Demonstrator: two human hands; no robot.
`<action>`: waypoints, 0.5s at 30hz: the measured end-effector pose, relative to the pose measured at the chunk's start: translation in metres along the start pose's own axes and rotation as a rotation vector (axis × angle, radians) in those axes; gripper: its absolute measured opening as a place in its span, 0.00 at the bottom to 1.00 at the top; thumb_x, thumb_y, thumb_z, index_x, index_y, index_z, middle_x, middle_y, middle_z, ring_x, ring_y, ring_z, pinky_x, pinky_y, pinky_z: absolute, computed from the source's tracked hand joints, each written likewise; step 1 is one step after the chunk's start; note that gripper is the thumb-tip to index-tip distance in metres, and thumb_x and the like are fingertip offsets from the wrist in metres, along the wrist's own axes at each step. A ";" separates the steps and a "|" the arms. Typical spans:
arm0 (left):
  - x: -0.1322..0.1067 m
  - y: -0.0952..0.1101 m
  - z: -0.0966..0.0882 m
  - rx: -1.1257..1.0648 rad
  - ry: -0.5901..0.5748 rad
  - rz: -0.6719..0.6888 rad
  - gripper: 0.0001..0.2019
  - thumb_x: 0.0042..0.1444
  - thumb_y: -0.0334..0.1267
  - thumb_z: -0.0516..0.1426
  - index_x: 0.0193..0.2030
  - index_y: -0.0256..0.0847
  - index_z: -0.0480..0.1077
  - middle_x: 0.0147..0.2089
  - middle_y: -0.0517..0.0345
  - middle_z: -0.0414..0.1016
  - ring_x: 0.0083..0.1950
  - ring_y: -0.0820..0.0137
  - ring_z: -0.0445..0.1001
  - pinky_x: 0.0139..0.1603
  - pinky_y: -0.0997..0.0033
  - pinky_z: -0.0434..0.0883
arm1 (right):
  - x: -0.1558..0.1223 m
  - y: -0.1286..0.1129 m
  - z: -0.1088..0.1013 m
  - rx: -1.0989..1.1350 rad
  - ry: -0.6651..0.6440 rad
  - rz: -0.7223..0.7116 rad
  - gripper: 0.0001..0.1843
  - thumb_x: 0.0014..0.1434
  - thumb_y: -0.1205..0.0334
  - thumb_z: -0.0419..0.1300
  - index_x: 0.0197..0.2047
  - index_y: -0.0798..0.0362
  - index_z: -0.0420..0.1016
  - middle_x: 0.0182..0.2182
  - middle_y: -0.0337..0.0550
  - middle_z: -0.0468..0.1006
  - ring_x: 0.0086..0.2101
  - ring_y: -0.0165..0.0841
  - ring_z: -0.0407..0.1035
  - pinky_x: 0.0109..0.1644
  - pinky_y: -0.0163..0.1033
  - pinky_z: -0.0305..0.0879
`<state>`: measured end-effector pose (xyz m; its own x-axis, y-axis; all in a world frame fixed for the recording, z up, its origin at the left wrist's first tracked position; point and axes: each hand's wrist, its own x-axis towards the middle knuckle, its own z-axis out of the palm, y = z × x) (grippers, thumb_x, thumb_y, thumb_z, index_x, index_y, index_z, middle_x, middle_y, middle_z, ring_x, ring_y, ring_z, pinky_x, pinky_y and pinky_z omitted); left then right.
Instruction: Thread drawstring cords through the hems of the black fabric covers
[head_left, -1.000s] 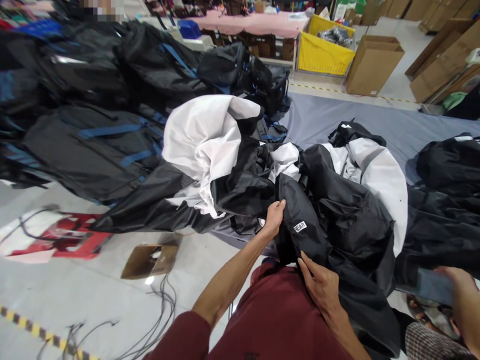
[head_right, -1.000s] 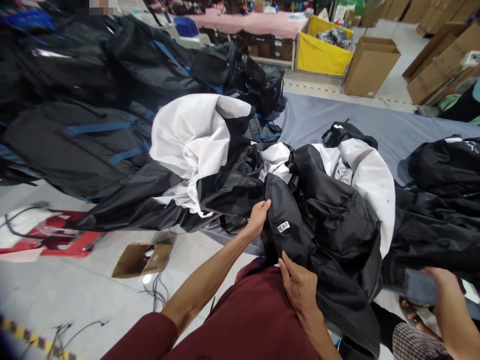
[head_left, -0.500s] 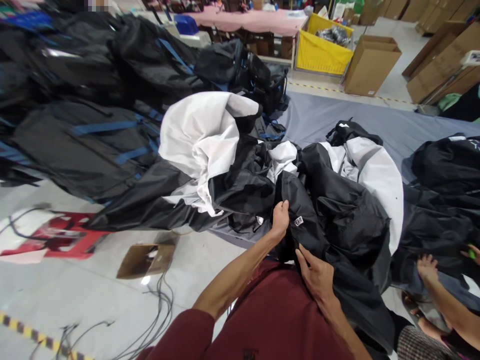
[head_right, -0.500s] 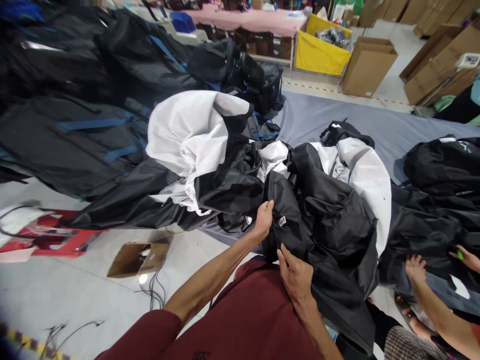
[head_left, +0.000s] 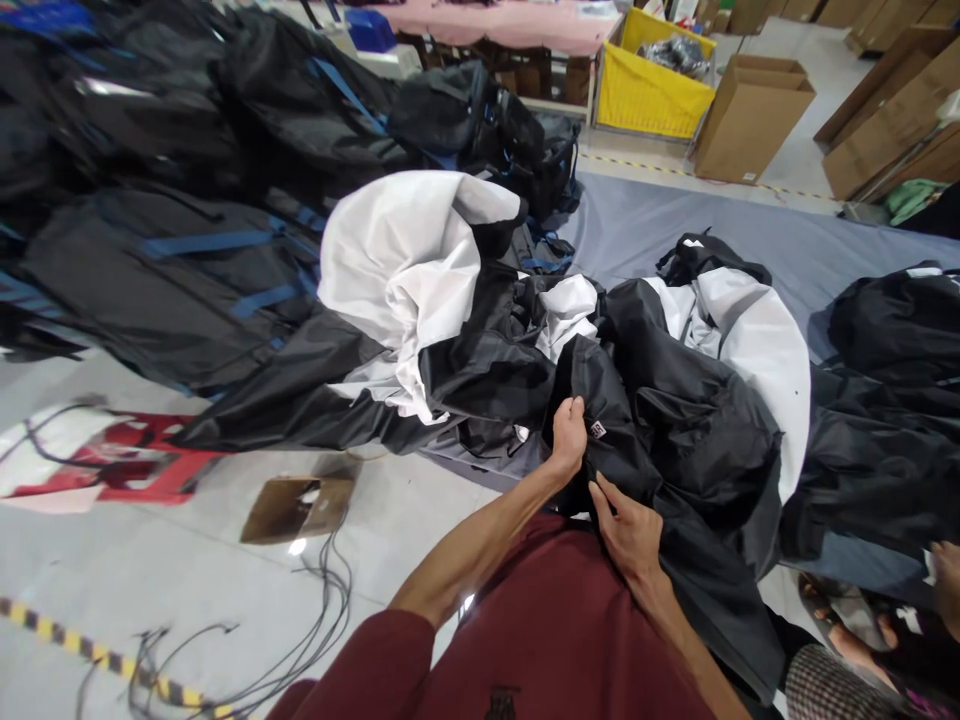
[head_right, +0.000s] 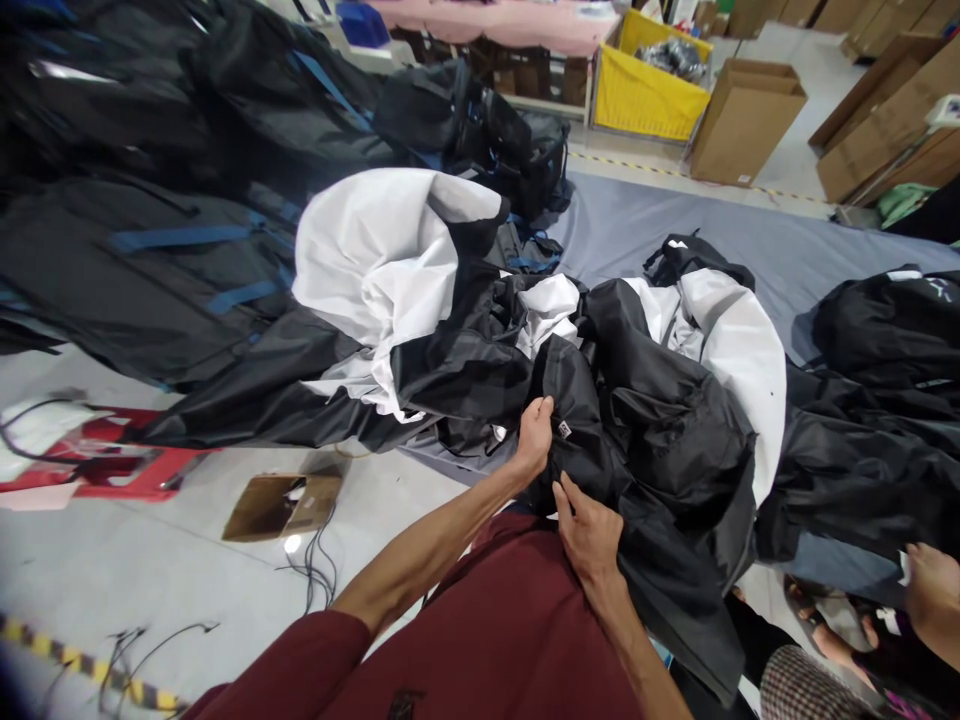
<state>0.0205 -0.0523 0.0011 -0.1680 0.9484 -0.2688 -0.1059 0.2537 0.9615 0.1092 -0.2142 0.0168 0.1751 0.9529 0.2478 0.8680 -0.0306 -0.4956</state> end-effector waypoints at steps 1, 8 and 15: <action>0.003 0.001 0.000 -0.019 0.003 0.005 0.19 0.70 0.45 0.58 0.29 0.44 0.60 0.30 0.65 0.58 0.33 0.70 0.57 0.37 0.70 0.56 | 0.001 0.001 -0.003 -0.016 -0.024 -0.008 0.26 0.81 0.44 0.51 0.57 0.47 0.88 0.41 0.44 0.90 0.32 0.33 0.84 0.32 0.33 0.68; 0.068 0.024 -0.009 -0.174 0.173 0.016 0.18 0.64 0.41 0.63 0.26 0.43 0.61 0.28 0.66 0.58 0.32 0.72 0.57 0.36 0.73 0.58 | -0.017 0.026 -0.039 -0.229 -0.179 -0.047 0.41 0.69 0.68 0.54 0.83 0.49 0.53 0.58 0.52 0.81 0.51 0.44 0.78 0.51 0.45 0.77; 0.147 0.061 -0.031 -0.274 0.323 0.024 0.12 0.60 0.33 0.62 0.26 0.42 0.66 0.26 0.65 0.63 0.31 0.72 0.63 0.38 0.73 0.64 | -0.065 0.103 -0.092 -0.391 -0.107 0.229 0.38 0.65 0.68 0.48 0.77 0.49 0.65 0.59 0.50 0.81 0.55 0.45 0.77 0.46 0.44 0.76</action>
<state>-0.0408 0.0969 0.0186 -0.4677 0.8340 -0.2927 -0.3476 0.1309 0.9285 0.2303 -0.3067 0.0261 0.3513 0.9335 0.0717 0.9264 -0.3354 -0.1713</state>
